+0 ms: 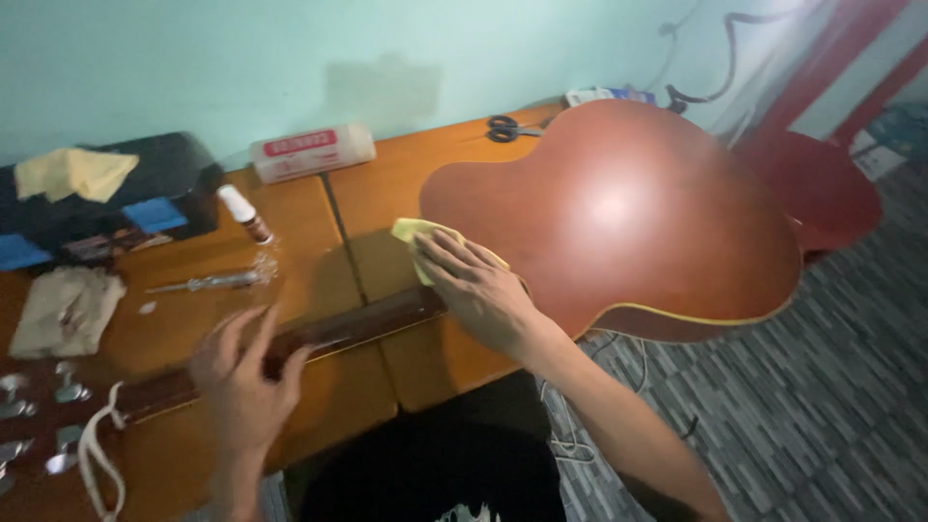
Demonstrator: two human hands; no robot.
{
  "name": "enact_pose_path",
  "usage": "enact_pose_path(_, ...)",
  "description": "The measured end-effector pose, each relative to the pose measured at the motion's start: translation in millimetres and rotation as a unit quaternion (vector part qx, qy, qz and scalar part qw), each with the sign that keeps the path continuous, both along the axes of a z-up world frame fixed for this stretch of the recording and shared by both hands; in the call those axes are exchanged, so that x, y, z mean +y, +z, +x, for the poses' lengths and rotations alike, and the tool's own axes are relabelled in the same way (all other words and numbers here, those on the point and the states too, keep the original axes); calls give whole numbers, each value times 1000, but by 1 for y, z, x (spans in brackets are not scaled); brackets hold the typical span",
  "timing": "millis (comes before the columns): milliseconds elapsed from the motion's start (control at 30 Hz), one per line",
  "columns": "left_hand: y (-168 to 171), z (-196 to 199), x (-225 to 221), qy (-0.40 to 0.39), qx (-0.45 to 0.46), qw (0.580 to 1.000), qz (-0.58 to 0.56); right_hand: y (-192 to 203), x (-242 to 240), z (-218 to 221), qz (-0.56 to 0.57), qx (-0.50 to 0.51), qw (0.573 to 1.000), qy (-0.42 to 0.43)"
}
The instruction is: Cleaning the body and neck of an acoustic guitar using a spray cleaner and a microfiber cloth on a workbench.
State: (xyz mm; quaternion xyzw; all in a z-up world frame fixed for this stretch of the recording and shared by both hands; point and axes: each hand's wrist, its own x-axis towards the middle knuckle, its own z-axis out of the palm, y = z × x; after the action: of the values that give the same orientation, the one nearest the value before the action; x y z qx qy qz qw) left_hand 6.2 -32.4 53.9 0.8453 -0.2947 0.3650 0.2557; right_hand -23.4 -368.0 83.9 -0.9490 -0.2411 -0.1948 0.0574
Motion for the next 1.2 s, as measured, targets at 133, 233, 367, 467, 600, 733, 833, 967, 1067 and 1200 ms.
enact_pose_path(133,65,1,-73,-99,52,993,-38,10,14,-13,88,32,995,-25)
enact_pose_path(233,100,-4,-108,-146,44,988,-16,30,30,-10,327,85,937,-89)
enact_pose_path(367,51,36,-142,-213,-13,972,-95,38,46,-8,315,-23,935,-163)
enact_pose_path(467,-1,72,-133,-206,31,947,-245,58,85,-4,291,-93,941,-147)
enact_pose_path(600,-19,90,-97,-217,136,915,-313,95,163,31,419,47,902,-91)
enact_pose_path(733,-29,93,-53,-204,161,896,-359,16,222,151,453,107,882,-76)
enact_pose_path(833,-48,97,-38,-222,188,876,-386,-37,245,224,351,-72,904,-233)
enact_pose_path(967,-53,103,-45,-259,255,834,-415,-141,233,275,306,36,922,-234)
enact_pose_path(1067,-57,114,-58,-279,292,801,-442,-98,232,250,341,-58,923,-169)
enact_pose_path(1200,-68,137,-63,-279,334,766,-473,10,202,177,542,56,837,-55)
